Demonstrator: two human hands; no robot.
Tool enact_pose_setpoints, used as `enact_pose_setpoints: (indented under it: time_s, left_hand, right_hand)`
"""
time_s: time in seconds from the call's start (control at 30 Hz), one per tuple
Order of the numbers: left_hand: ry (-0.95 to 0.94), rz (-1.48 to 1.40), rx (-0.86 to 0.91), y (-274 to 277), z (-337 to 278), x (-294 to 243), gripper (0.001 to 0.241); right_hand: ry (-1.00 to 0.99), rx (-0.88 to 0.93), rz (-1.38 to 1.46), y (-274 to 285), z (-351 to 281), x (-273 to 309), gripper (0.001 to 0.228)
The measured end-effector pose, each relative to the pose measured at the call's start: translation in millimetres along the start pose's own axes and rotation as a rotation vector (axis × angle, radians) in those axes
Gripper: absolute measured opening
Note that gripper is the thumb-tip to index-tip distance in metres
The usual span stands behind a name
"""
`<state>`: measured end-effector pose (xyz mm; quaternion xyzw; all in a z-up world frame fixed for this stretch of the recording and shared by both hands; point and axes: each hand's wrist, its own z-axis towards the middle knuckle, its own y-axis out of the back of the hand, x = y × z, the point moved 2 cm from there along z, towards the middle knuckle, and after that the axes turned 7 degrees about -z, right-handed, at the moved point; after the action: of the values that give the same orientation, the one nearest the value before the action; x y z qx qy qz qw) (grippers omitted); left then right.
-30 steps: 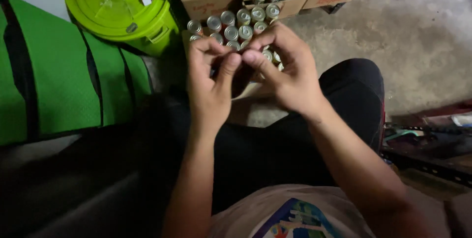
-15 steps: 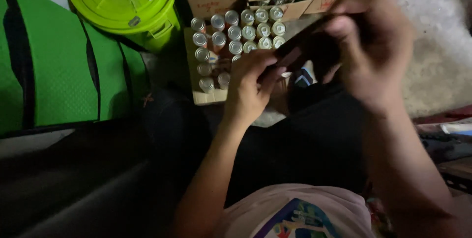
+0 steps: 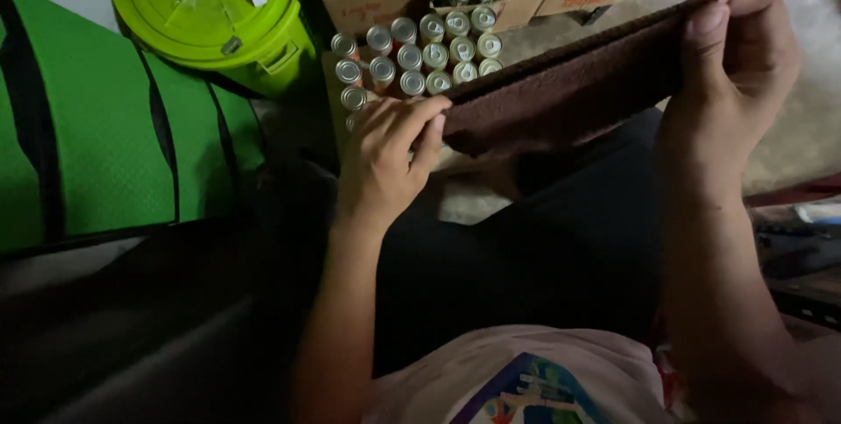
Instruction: Restocking canned goods onto metal shelves from a tray on the floor.
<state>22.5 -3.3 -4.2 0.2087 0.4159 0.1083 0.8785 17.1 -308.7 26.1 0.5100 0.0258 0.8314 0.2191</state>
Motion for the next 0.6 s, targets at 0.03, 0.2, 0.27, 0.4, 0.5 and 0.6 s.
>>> enact_pose_setpoints:
  time_s: [0.03, 0.2, 0.27, 0.4, 0.5, 0.6]
  left_hand:
    - [0.002, 0.0, 0.006, 1, -1, 1, 0.013]
    - [0.024, 0.024, 0.112, -2, -9, 10, 0.013]
    - [0.026, 0.049, 0.139, -5, -13, 14, 0.016]
    - [-0.006, 0.068, 0.181, 2, -13, 1, 0.019]
    - [-0.053, 0.043, 0.192, 7, -14, -2, 0.023]
    - [0.067, -0.039, 0.164, 13, -9, -14, 0.022]
  right_hand:
    - [-0.006, -0.002, 0.001, 2, -3, -4, 0.028]
    - [-0.085, -0.071, 0.006, 15, -17, -27, 0.026]
    - [-0.094, -0.072, 0.001, 16, -15, -26, 0.027]
    - [-0.114, -0.086, 0.015, 13, -13, -25, 0.029]
    - [-0.152, -0.109, 0.05, 19, -18, -38, 0.027]
    - [-0.225, -0.127, 0.09, 18, -13, -41, 0.025]
